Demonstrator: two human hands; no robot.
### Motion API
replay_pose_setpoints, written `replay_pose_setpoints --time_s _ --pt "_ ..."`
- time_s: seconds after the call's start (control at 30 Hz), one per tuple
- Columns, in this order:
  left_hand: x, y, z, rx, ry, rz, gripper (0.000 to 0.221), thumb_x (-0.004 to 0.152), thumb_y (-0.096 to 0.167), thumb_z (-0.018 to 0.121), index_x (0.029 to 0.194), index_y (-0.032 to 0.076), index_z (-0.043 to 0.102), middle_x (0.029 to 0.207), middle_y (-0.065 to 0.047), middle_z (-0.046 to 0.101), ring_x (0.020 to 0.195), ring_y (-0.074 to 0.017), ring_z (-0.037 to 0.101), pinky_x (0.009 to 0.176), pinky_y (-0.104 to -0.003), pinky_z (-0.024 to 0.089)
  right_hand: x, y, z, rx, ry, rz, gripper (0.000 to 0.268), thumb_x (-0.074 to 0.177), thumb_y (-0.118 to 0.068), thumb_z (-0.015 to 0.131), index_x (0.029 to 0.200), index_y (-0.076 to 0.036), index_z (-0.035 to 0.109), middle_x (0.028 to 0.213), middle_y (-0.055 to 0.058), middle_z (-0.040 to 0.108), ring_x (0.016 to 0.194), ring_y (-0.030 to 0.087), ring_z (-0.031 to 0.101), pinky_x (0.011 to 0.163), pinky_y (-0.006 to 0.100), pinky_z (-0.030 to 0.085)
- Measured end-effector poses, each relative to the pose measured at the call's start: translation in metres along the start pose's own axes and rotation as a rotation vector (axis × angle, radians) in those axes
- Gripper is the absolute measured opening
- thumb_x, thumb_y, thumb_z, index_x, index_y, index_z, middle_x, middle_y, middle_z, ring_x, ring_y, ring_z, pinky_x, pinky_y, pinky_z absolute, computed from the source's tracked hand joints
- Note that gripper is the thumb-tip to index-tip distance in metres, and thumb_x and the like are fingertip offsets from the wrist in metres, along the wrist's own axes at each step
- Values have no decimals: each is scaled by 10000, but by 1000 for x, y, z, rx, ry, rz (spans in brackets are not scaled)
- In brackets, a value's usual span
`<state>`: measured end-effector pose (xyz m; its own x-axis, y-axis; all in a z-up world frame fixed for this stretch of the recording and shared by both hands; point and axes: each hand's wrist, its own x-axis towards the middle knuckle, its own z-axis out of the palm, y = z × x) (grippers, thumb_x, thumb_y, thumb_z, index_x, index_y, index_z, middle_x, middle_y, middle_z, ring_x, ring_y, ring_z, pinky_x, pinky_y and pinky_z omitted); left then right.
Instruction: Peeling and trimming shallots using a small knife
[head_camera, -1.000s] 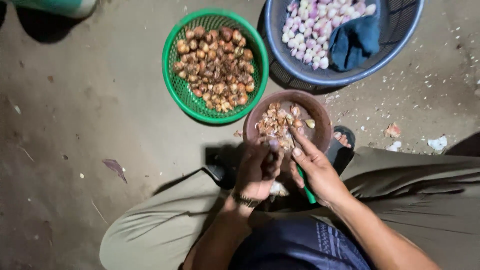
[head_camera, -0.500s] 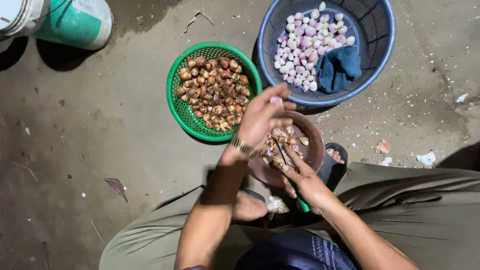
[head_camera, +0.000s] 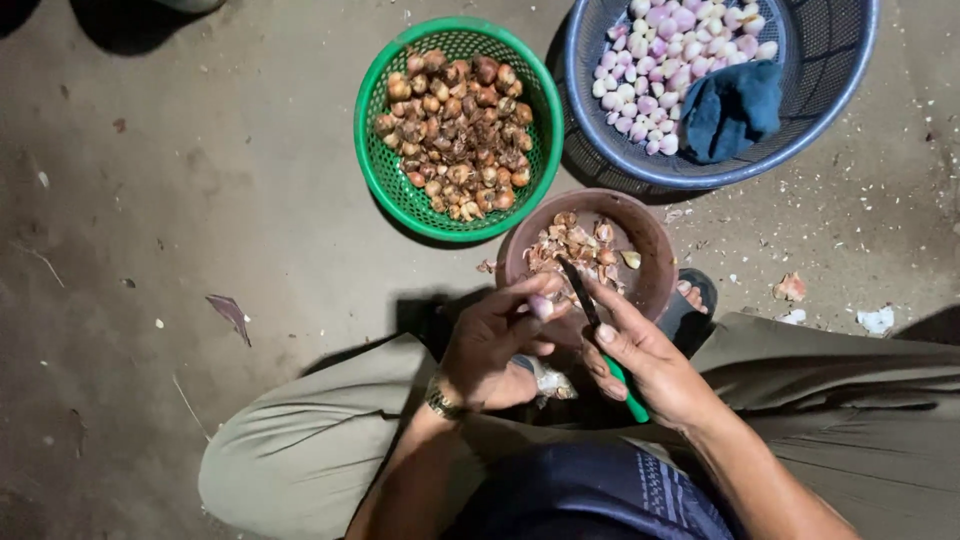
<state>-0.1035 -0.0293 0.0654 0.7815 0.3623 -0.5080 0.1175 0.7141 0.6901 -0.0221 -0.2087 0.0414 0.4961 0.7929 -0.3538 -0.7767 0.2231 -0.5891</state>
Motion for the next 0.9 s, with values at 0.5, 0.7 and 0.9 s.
replay_pose_setpoints --time_s 0.5,0.7,0.9 --pt "3 -38 -17 33 90 40 282 800 19 838 1029 -95 719 899 -220 736 713 -197 742 560 -284 660 -6 12 2 182 4 19 446 1010 -59 461 1450 -88 530 557 103 469 352 118 468 337 190 440" --pt "5 -34 -7 -43 34 80 229 859 28 782 1045 -73 695 918 -207 739 761 -200 746 587 -264 665 -6 13 -4 246 15 -8 460 1001 -34 459 1442 -122 554 552 104 442 340 137 468 324 198 454" --pt "5 -31 -8 -100 -29 103 232 849 51 787 1032 -60 698 948 -247 727 788 -246 759 593 -282 667 -8 3 6 164 -25 -29 550 980 -45 529 1521 -102 446 564 109 479 397 130 481 382 206 499"
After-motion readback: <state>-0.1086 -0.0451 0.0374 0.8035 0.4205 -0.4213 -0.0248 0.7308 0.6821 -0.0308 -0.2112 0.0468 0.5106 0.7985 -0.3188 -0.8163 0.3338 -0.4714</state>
